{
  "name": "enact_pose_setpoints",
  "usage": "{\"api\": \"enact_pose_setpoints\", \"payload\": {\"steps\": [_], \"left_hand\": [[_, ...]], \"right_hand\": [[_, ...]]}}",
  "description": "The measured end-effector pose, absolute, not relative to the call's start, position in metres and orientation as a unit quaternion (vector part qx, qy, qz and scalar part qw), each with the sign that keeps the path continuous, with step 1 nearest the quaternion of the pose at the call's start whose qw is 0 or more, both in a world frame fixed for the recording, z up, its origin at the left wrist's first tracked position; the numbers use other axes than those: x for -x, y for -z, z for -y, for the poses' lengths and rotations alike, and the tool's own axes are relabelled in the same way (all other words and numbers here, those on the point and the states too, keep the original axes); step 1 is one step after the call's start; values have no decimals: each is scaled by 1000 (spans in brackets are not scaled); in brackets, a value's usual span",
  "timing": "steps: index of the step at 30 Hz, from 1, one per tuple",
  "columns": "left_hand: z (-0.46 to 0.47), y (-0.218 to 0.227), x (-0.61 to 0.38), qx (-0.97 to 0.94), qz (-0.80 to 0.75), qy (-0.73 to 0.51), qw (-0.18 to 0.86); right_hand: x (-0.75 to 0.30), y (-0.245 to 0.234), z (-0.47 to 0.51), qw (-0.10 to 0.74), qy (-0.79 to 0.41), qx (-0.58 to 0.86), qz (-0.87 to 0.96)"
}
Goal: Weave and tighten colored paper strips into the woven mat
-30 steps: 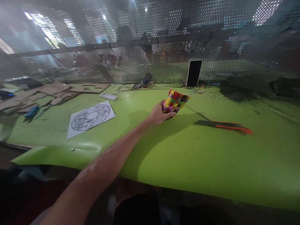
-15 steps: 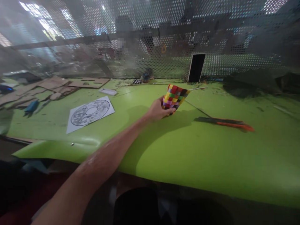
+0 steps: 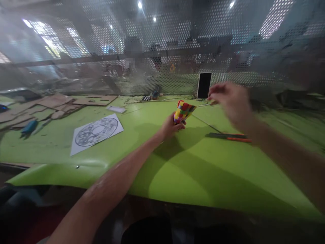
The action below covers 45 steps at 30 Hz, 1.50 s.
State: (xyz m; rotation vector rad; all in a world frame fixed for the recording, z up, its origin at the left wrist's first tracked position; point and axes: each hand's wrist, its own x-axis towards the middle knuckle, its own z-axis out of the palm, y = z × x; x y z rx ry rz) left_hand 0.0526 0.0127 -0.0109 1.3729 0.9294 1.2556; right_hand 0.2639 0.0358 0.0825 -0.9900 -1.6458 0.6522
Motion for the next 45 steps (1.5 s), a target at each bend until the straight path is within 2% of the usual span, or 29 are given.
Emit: {"api": "enact_pose_setpoints", "payload": {"steps": [7,13,18,25,34,40,45], "left_hand": [[-8,3,-49,-564,-409,-517,498],[-7,0,-44,-518,-399,-518,552],[-8,-4,-41,-523,-384,-519,557],[-13,-3,-36,-475,-356,-508,624],[-13,-1,-31,-394,-339,-532,669],[-26,5,-26,-419,-349,-571,614],[-31,10,-29,-470,-386,-603,516]], "right_hand": [[-225,-25,-26,449,-430,356,698],[-226,-14,-8,421,-457,318,716],[-227,-6,-2,407,-445,326,728],[-220,15,1,415,-405,370,726],[-223,2,4,421,-330,382,754],[-248,-6,-25,476,-319,396,717],[-245,-2,-20,387,-441,355,728]]}}
